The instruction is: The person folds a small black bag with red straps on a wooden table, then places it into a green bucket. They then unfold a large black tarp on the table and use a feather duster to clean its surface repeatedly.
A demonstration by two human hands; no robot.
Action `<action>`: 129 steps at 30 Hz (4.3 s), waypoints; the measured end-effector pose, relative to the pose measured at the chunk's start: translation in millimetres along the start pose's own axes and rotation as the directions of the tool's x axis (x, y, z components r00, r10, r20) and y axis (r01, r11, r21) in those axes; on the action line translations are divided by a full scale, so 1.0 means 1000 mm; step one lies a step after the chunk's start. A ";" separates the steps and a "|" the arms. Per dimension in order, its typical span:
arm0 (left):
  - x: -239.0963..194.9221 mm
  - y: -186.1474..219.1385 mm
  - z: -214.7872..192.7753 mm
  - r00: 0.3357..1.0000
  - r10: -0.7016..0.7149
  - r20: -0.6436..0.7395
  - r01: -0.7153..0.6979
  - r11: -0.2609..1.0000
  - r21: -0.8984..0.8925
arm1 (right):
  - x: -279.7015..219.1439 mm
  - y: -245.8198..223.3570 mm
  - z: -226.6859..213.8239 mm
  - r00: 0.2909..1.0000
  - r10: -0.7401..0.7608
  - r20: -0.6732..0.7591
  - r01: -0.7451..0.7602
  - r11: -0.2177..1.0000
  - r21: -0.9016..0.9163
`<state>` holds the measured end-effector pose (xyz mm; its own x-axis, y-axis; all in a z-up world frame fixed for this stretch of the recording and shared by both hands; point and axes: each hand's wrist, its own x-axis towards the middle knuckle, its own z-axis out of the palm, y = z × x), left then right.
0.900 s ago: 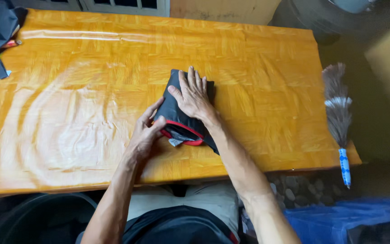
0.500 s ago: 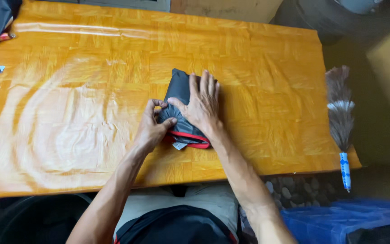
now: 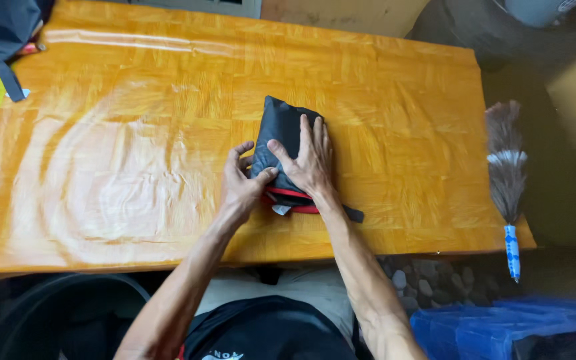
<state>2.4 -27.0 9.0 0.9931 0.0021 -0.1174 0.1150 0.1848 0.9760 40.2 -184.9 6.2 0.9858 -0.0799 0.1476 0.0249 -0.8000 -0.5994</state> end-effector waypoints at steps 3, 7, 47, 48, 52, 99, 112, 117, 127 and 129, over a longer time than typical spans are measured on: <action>-0.007 0.016 0.031 0.902 0.432 -0.006 -0.424 0.887 0.185 | -0.012 -0.030 -0.032 0.996 0.017 -0.082 0.048 0.686 0.726; -0.005 -0.002 0.060 0.693 0.602 0.398 -0.686 0.379 0.621 | -0.022 0.008 -0.035 0.957 -0.112 0.266 -0.289 -0.340 0.895; 0.012 -0.015 -0.015 0.875 0.216 0.434 -0.424 0.775 0.469 | -0.061 0.049 -0.019 0.868 -0.463 -0.178 0.459 0.886 -0.063; 0.010 -0.015 -0.014 0.893 0.180 0.413 -0.380 0.793 0.476 | -0.063 0.050 -0.019 0.871 -0.476 -0.123 0.461 0.877 -0.134; 0.016 -0.044 -0.002 0.895 0.297 0.333 -0.419 0.813 0.404 | -0.055 0.057 -0.014 0.850 -0.504 -0.153 0.477 0.860 -0.182; 0.054 0.010 0.001 0.651 0.383 0.656 -0.758 0.381 0.530 | -0.038 0.015 -0.106 0.963 -0.191 0.188 0.199 0.980 -0.026; 0.084 -0.008 0.028 0.761 0.072 0.644 -0.619 0.377 0.689 | 0.036 0.062 -0.012 0.983 -0.003 0.181 0.049 0.967 -0.248; 0.083 -0.013 0.031 0.807 0.045 0.588 -0.576 0.276 0.769 | 0.036 0.076 -0.001 0.991 -0.070 0.111 0.096 0.964 -0.248; 0.074 -0.027 0.027 0.861 0.062 0.505 -0.439 0.593 0.675 | 0.012 0.061 -0.035 0.983 0.183 0.012 -0.183 0.974 0.134; 0.077 -0.055 0.028 0.945 0.191 0.267 -0.319 0.723 0.613 | -0.003 0.050 -0.049 0.951 0.307 0.034 -0.298 0.884 0.361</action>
<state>73.3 -64.3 -49.1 0.9664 -0.2251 0.1242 -0.2193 -0.4696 0.8552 30.7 -253.4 14.3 0.9508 -0.3017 -0.0701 -0.2119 -0.4687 -0.8575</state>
